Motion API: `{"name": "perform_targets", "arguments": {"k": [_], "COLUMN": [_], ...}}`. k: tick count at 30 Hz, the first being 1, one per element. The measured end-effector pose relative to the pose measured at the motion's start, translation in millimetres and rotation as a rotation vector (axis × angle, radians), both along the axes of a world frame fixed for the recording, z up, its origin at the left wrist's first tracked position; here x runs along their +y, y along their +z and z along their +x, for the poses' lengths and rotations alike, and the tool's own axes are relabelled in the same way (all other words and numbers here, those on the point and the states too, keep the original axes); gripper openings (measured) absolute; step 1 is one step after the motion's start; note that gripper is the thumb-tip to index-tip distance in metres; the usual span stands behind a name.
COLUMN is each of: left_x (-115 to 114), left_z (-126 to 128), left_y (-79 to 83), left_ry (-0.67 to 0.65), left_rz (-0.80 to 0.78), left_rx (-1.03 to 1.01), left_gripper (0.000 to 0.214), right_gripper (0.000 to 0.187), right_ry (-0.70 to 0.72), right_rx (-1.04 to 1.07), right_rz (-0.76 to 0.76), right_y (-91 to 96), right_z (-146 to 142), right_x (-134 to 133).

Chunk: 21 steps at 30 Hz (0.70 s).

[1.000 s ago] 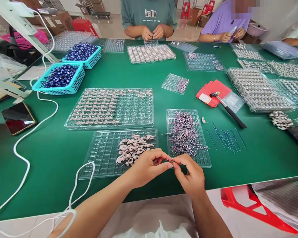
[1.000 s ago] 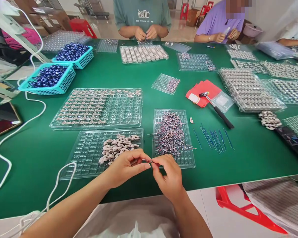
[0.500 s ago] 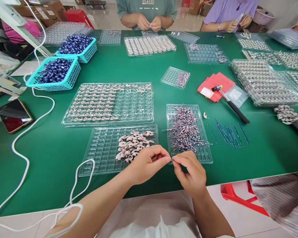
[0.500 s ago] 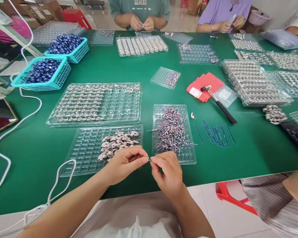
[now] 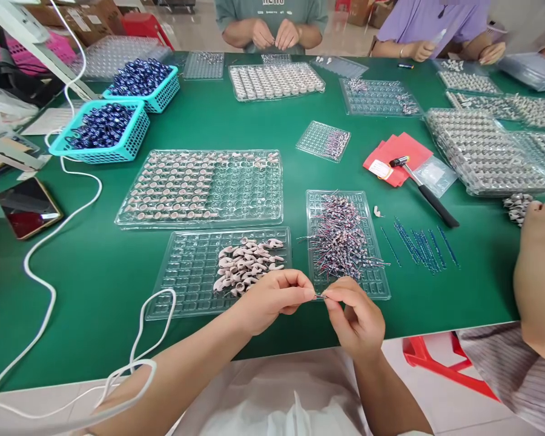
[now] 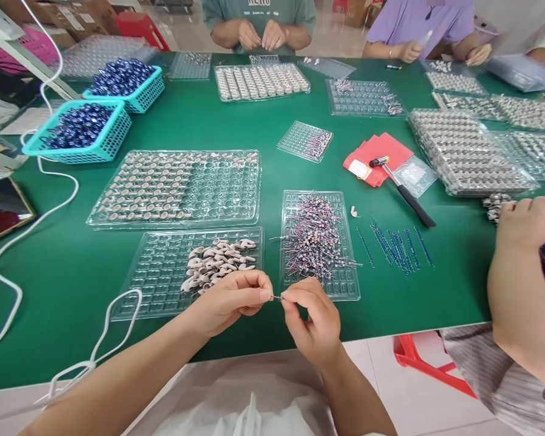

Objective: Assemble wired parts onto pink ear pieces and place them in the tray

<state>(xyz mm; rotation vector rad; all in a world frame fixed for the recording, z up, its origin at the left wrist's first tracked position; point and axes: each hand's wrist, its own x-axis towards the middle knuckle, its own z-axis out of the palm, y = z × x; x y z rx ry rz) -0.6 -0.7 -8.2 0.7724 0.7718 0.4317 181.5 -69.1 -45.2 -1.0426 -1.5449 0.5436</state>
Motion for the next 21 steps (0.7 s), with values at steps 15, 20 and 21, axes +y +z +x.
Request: {"name": "perform_targets", "arguments": {"k": [15, 20, 21], "left_x": [-5.9, -6.7, -6.8], "left_z": [2.4, 2.6, 2.6], "left_y": [0.4, 0.3, 0.1], "left_ry": [0.002, 0.006, 0.004], "left_rz": [0.046, 0.082, 0.080], "left_rx": [-0.145, -0.117, -0.110], "left_gripper": [0.032, 0.035, 0.036], "right_gripper": [0.027, 0.023, 0.022], "right_ry": [0.040, 0.035, 0.031], "right_rx": [0.190, 0.192, 0.189], "right_rz": [-0.104, -0.119, -0.126], "right_y": [0.8, 1.5, 1.4], "right_z": [1.8, 1.2, 1.1], "right_x": [-1.5, -1.8, -1.8]}}
